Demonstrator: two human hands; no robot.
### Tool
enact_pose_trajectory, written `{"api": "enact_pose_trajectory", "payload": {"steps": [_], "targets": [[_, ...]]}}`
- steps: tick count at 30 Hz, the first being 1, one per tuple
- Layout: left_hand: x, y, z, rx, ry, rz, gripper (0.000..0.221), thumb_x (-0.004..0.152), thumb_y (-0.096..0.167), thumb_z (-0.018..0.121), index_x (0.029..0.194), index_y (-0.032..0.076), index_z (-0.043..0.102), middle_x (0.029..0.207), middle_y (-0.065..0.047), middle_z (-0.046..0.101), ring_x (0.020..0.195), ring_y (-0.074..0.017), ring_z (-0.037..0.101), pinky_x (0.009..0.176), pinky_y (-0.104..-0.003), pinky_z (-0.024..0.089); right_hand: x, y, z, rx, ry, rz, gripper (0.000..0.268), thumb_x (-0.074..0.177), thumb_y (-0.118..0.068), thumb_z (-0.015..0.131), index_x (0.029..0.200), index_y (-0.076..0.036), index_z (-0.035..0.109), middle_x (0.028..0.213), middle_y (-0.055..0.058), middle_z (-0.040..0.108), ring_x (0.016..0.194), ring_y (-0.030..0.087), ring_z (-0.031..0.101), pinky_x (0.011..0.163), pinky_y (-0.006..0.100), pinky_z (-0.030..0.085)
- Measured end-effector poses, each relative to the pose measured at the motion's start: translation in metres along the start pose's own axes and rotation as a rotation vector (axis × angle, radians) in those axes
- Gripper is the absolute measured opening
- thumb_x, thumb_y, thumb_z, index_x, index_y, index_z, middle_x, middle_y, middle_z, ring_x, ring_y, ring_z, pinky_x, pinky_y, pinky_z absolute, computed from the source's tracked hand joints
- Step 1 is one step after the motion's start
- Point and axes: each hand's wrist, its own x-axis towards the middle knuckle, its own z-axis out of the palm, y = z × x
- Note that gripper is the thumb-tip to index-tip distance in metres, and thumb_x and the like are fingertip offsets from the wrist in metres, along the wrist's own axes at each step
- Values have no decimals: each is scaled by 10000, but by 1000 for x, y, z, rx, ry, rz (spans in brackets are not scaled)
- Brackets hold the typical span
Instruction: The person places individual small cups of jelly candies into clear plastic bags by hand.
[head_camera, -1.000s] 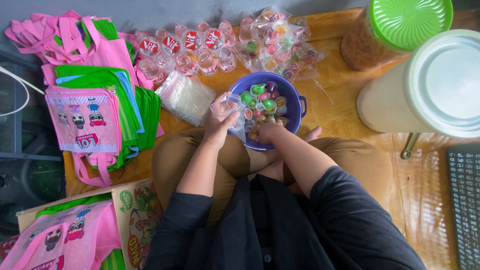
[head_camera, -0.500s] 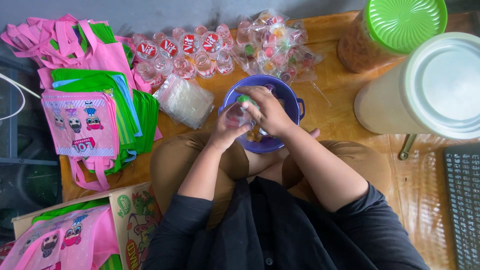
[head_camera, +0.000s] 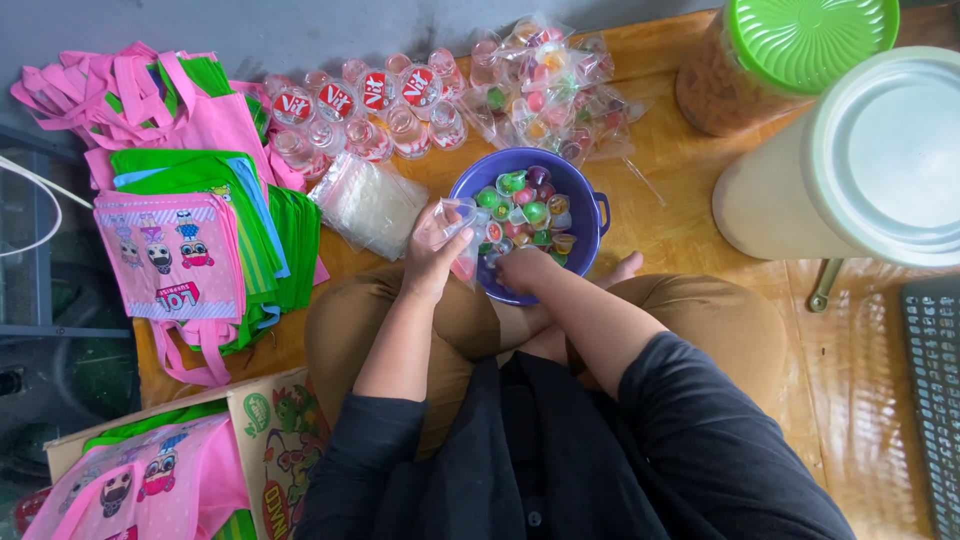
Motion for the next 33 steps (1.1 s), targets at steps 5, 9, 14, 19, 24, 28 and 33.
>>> {"api": "enact_pose_trajectory", "payload": {"steps": [5,9,14,19,24,28,33], "targets": [[-1,-4,-1,-2,-5,5,580,822,289,890,1299,108,614,1056,-76,571,1027,-166,570,963,-350,494,-65,-11,-106,319,176,9,328,914,-392,661,1122,-149,733,1012,182,748,1029,409,703,932,522,547],[0,-19,7,37,-61,23,673,739,270,958,1309,118,635,1083,-113,613,1051,-233,606,956,-421,496,-114,-39,-183,601,837,-91,242,976,-285,723,1187,-172,686,760,50,551,704,263,615,661,416,524],[1,-22,14,73,-83,76,644,710,184,960,1276,105,662,1065,-111,652,1037,-224,633,906,-381,538,-140,-56,-200,532,891,-396,278,1005,-292,683,1235,-139,709,1040,127,705,925,333,640,856,461,521],[-1,-37,7,99,-83,44,558,737,198,936,1227,113,684,1044,-82,666,1020,-196,645,876,-360,566,-78,15,-134,421,711,-139,217,1016,-264,652,1125,-91,725,949,128,717,889,335,696,775,455,562],[6,-46,3,-8,-79,25,543,778,198,933,1241,93,670,1049,-71,635,1034,-183,617,958,-371,528,10,80,3,-190,-36,71,295,815,-386,767,957,-132,815,886,99,783,897,286,766,823,424,618],[3,-37,-2,-47,-66,-4,551,798,187,906,1273,85,646,1074,-63,615,1056,-173,606,985,-357,518,-2,38,-11,-141,17,65,324,837,-414,724,969,-130,804,896,105,781,903,300,761,825,434,611],[0,-26,-2,-181,-56,-49,562,839,209,857,1327,113,596,1135,-8,575,1128,-117,564,1046,-302,475,-29,12,-39,-25,170,35,427,902,-497,595,1005,-122,774,924,124,776,919,340,746,830,465,590]]}}
